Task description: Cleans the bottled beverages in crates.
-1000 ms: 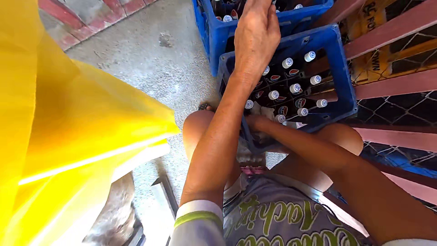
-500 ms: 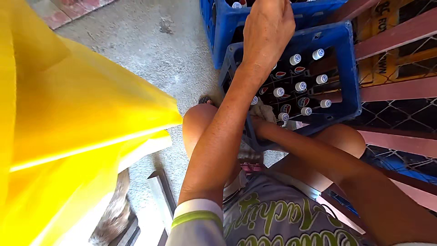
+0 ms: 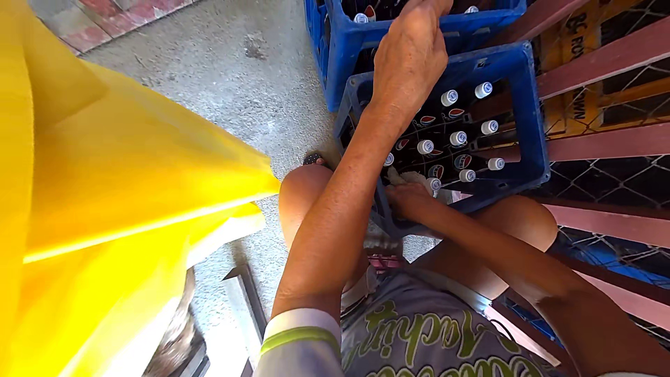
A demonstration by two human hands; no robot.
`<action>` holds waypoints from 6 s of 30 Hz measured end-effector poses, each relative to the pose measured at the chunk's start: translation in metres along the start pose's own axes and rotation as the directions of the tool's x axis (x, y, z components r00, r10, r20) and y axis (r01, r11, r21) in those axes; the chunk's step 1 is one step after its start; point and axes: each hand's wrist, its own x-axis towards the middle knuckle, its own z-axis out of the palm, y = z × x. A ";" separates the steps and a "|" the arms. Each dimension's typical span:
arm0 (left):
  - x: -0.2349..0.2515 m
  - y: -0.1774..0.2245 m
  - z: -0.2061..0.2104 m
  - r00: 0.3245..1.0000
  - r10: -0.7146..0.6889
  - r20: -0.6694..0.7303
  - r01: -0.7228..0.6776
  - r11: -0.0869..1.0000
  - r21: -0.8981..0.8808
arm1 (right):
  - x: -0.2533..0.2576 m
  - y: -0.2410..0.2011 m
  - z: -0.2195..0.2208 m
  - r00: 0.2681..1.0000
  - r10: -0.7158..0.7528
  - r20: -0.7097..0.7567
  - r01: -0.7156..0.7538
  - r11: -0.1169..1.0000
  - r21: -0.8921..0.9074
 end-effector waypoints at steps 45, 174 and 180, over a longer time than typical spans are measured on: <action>-0.051 0.003 0.017 0.931 -0.059 0.361 0.031 0.996 0.084 | -0.121 0.000 -0.112 0.975 0.120 -0.185 -0.160 0.963 -0.218; -0.152 -0.054 0.069 0.995 0.042 0.095 0.013 0.858 -0.513 | -0.026 0.007 0.005 0.437 0.503 -0.745 0.678 0.360 0.641; -0.152 -0.055 0.068 0.995 0.067 0.077 -0.022 0.876 -0.482 | 0.002 0.021 0.016 0.389 0.430 -0.815 0.785 0.308 0.537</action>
